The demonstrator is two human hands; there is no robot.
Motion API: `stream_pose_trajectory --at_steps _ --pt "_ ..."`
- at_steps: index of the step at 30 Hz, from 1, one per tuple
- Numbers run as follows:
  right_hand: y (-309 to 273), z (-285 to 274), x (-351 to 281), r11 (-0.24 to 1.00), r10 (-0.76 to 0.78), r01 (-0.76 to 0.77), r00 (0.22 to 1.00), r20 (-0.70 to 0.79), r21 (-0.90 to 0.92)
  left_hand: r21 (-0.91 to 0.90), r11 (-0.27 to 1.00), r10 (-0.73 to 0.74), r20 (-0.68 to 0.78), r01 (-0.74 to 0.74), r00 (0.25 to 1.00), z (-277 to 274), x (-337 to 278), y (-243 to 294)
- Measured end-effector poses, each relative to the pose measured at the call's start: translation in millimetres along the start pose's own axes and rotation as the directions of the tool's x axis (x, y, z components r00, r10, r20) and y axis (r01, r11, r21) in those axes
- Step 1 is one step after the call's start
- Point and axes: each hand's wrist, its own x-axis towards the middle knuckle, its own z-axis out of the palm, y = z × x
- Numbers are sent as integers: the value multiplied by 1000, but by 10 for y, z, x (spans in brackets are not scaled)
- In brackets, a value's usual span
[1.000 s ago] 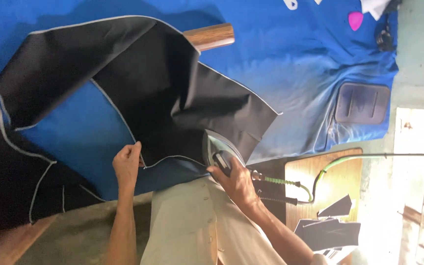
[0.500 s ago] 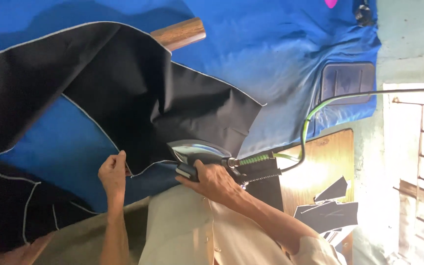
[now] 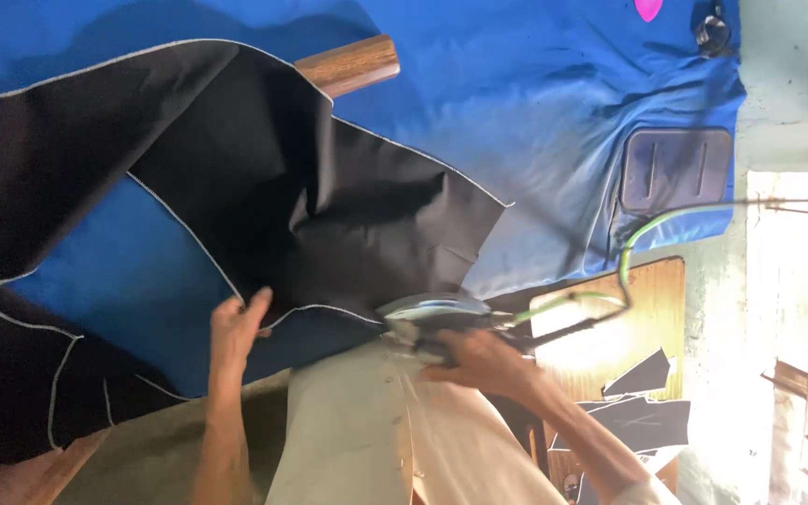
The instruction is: The person irons a black fabric piece on a blue-covered worktable, using a steam iron and a wooden pressing block. They repeatedly place a white cloth over the fabric while pressing seams and edges, then remove the cloth and continue ironing different sections of the garment.
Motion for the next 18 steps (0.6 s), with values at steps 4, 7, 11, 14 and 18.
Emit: stream_pose_trajectory --at_steps 4,7,11,14,18 --pt "-20 -337 -402 902 424 -415 904 -62 116 106 994 -11 90 1 996 -31 -96 -75" --pt "119 -250 -597 734 669 -643 739 -72 217 357 926 132 -3 -122 991 -66 -285 -33" --pt "457 -29 -616 654 720 -576 672 -171 490 786 349 922 -190 -510 338 108 -615 533" --pt "1008 309 -566 722 671 -484 664 -331 494 593 77 978 110 -801 175 586 -762 984" --pt "810 180 -480 748 635 -410 670 -385 522 282 -71 915 401 -957 51 1271 -794 642"
